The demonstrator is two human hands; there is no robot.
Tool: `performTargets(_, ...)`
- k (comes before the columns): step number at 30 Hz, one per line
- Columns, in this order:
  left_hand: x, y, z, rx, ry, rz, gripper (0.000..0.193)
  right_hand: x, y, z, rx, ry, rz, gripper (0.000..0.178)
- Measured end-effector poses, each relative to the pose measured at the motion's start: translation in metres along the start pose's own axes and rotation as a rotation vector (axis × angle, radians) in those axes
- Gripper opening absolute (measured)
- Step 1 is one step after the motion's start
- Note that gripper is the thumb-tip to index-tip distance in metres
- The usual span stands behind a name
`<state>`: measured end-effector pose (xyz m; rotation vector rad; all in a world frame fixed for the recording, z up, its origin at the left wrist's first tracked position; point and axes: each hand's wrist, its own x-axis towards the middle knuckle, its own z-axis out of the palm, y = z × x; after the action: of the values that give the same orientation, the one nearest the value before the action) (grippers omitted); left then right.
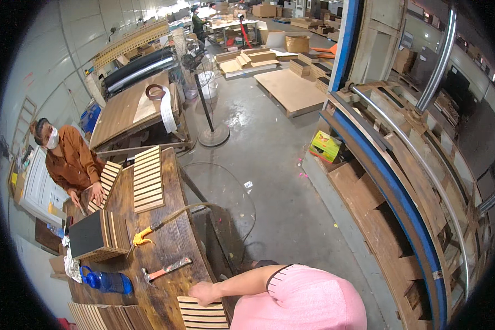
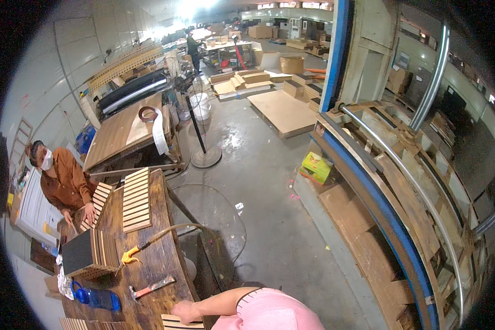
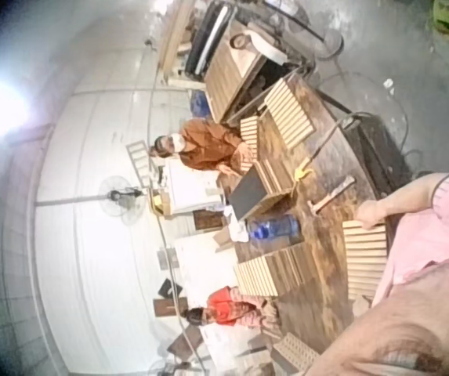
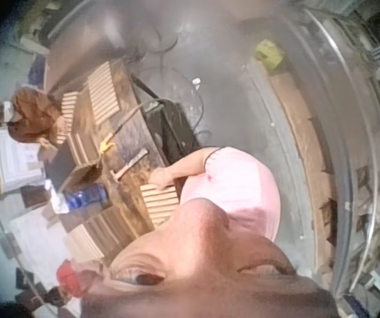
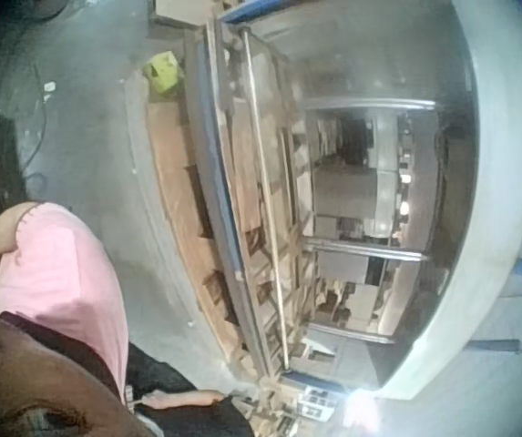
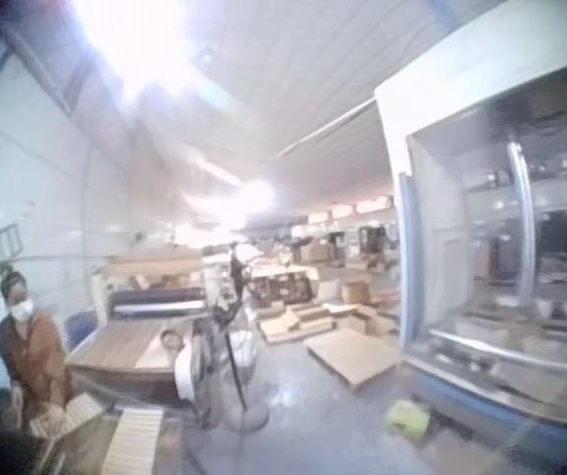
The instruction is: The person assembles wooden slat panels at a large workbench, using a hammer and a small tool to secure the slats together. The person then hands one completed panel to another worker and continues working on others at the table.
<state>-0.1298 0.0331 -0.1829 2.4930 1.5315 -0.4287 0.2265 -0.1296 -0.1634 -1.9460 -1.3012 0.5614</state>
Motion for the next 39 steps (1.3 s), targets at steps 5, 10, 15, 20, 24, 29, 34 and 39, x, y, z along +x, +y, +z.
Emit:
performTargets(5,-0.035,-0.060,0.038,-0.015,0.023,-0.159,0.069,-0.001,-0.004,-0.006,0.003,-0.105,0.047,0.028)
performTargets(10,-0.083,-0.059,0.043,-0.337,0.118,-0.287,0.046,-0.032,-0.006,-0.056,-0.121,-0.256,0.055,0.042)
performTargets(15,-0.104,-0.009,0.027,-0.777,0.477,-0.642,0.026,-0.031,-0.026,-0.052,-0.195,-0.324,0.084,0.050)
performTargets(20,-0.097,-0.014,0.044,-0.850,0.566,-0.480,0.022,0.004,-0.027,-0.022,-0.078,-0.170,0.156,0.057)
performTargets(24,-0.100,0.013,0.014,-0.865,0.617,-0.505,0.021,0.046,-0.022,-0.009,0.072,-0.191,0.146,0.048)
performTargets(29,-0.099,-0.001,-0.015,-0.886,0.898,-0.616,0.024,0.070,-0.068,-0.018,0.356,-0.032,-0.120,0.056)
performTargets(34,-0.104,0.016,-0.070,-1.014,0.986,-0.561,0.024,0.081,-0.068,-0.011,0.563,-0.072,0.028,0.054)
performTargets(39,-0.129,-0.005,-0.073,-0.838,0.850,-0.533,0.025,0.086,-0.081,-0.027,0.531,-0.092,-0.050,0.057)
